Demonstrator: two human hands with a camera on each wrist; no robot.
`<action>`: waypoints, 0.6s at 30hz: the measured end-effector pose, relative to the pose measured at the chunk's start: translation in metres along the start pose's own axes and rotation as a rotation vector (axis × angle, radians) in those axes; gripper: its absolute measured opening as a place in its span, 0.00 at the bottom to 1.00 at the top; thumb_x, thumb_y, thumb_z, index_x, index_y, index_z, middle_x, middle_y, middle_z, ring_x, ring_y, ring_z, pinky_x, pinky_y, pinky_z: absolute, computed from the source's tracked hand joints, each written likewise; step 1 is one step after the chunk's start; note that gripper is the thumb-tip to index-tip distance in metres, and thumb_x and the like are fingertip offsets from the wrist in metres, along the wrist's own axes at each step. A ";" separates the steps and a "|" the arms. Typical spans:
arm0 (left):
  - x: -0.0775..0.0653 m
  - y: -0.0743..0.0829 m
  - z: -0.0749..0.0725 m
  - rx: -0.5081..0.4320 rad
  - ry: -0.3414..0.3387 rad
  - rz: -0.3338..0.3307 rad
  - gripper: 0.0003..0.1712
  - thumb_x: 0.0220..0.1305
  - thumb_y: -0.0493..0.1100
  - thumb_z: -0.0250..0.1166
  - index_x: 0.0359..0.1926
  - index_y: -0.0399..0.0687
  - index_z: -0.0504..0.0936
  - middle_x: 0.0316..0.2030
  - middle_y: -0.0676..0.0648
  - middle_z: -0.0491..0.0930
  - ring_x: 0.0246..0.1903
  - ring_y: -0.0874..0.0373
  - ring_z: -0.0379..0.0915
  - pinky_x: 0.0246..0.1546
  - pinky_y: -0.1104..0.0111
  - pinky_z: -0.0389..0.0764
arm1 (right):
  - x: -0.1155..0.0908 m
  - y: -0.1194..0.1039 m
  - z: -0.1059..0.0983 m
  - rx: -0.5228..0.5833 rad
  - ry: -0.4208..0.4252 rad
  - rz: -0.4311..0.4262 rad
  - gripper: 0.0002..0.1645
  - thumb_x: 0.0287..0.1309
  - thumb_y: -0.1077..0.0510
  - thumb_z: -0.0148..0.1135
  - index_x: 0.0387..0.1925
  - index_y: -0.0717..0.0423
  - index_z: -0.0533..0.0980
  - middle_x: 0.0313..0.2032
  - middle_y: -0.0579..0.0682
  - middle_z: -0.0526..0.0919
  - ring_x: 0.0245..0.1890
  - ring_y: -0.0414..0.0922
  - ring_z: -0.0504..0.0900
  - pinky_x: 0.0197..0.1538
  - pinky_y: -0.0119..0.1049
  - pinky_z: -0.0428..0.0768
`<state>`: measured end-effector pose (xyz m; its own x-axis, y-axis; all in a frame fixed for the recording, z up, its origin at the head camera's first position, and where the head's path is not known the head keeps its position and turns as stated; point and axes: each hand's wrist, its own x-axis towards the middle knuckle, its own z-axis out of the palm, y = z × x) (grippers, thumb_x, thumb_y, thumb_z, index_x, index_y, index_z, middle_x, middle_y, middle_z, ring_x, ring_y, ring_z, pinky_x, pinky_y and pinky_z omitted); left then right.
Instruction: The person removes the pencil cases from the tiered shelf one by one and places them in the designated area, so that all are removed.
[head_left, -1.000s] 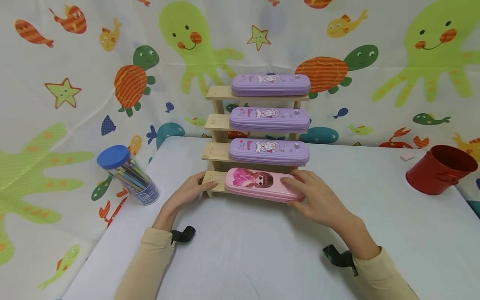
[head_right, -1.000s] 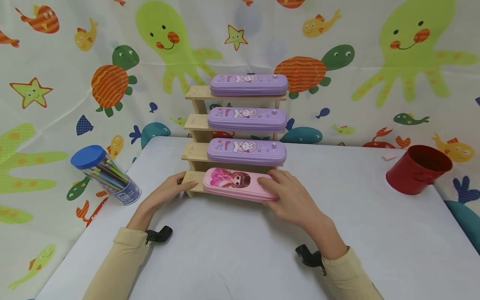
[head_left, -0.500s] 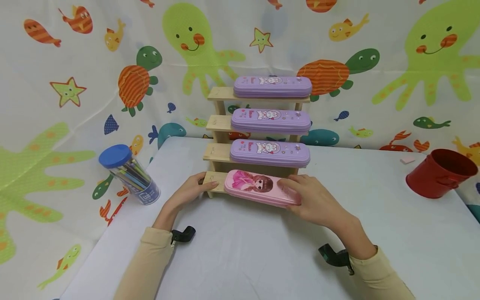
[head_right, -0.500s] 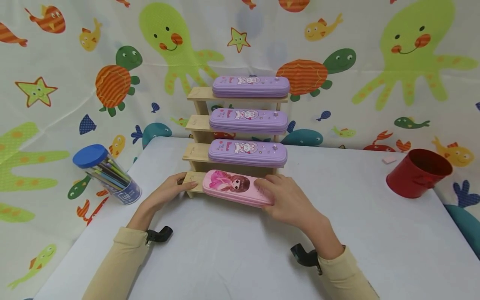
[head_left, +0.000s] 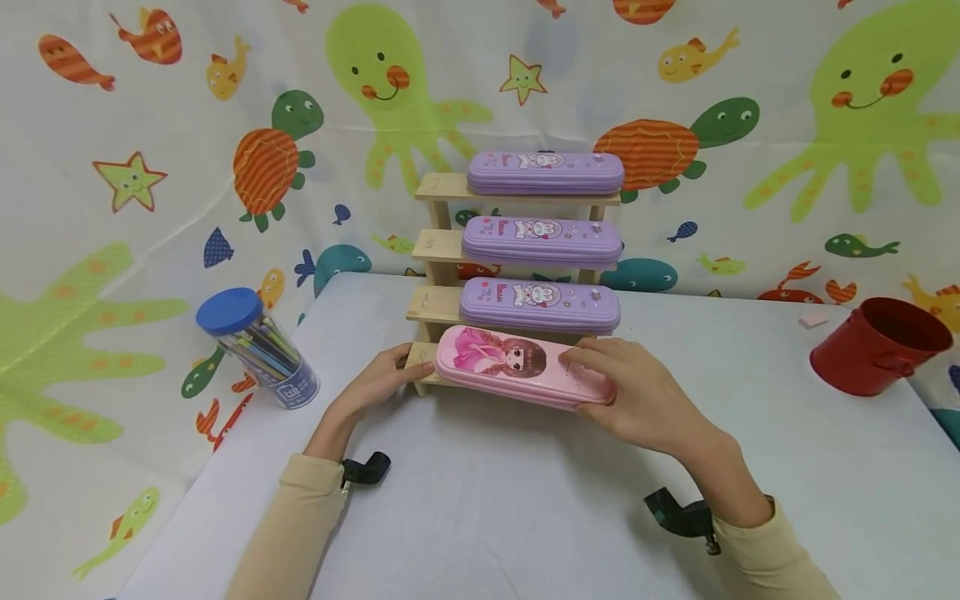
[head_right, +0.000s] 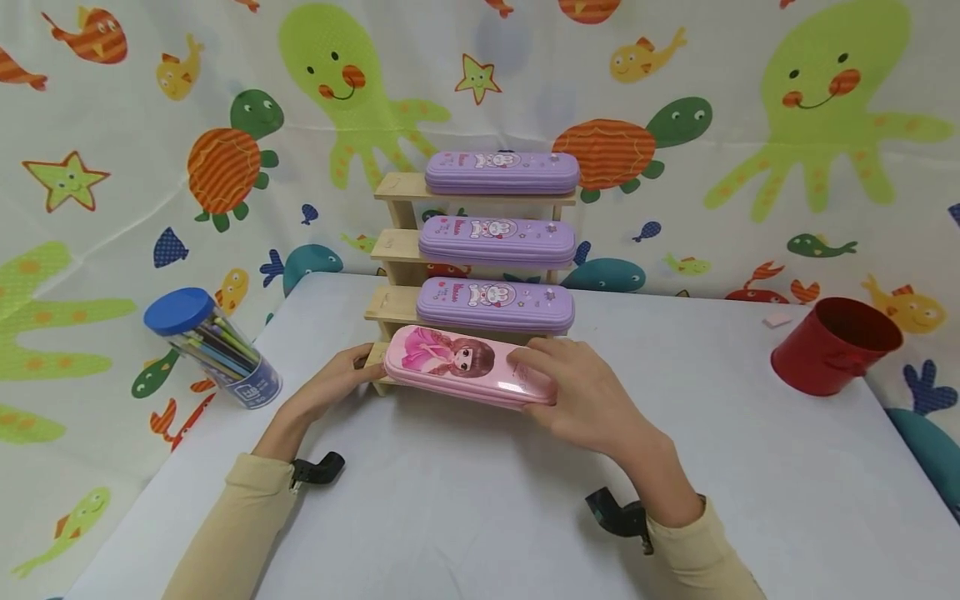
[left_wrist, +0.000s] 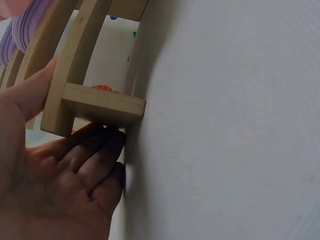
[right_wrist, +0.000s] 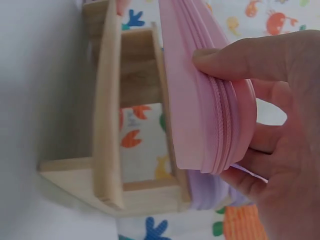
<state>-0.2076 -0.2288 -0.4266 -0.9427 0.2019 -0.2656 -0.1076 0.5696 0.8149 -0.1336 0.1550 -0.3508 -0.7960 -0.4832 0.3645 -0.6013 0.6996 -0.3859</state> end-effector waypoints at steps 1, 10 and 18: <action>0.000 0.000 0.000 0.004 0.001 -0.005 0.47 0.65 0.64 0.62 0.74 0.42 0.61 0.70 0.39 0.67 0.74 0.41 0.55 0.72 0.40 0.56 | 0.000 0.000 -0.003 0.003 0.009 0.003 0.37 0.40 0.56 0.80 0.57 0.44 0.79 0.58 0.51 0.81 0.61 0.54 0.75 0.62 0.57 0.74; 0.000 -0.002 -0.001 -0.008 -0.006 -0.004 0.48 0.65 0.64 0.62 0.75 0.41 0.59 0.73 0.38 0.62 0.76 0.39 0.49 0.73 0.40 0.53 | 0.001 0.006 -0.028 0.076 0.129 0.048 0.39 0.38 0.60 0.82 0.58 0.46 0.79 0.60 0.51 0.80 0.62 0.52 0.75 0.56 0.58 0.79; 0.000 -0.003 -0.001 -0.013 -0.009 0.040 0.47 0.66 0.62 0.62 0.74 0.39 0.59 0.72 0.37 0.64 0.76 0.41 0.50 0.74 0.43 0.52 | -0.006 0.023 -0.048 0.034 0.282 0.035 0.42 0.36 0.61 0.83 0.58 0.48 0.79 0.58 0.51 0.82 0.59 0.50 0.76 0.55 0.29 0.76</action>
<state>-0.2075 -0.2309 -0.4284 -0.9434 0.2314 -0.2377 -0.0745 0.5505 0.8315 -0.1394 0.1996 -0.3218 -0.7685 -0.2901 0.5702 -0.5798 0.6927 -0.4290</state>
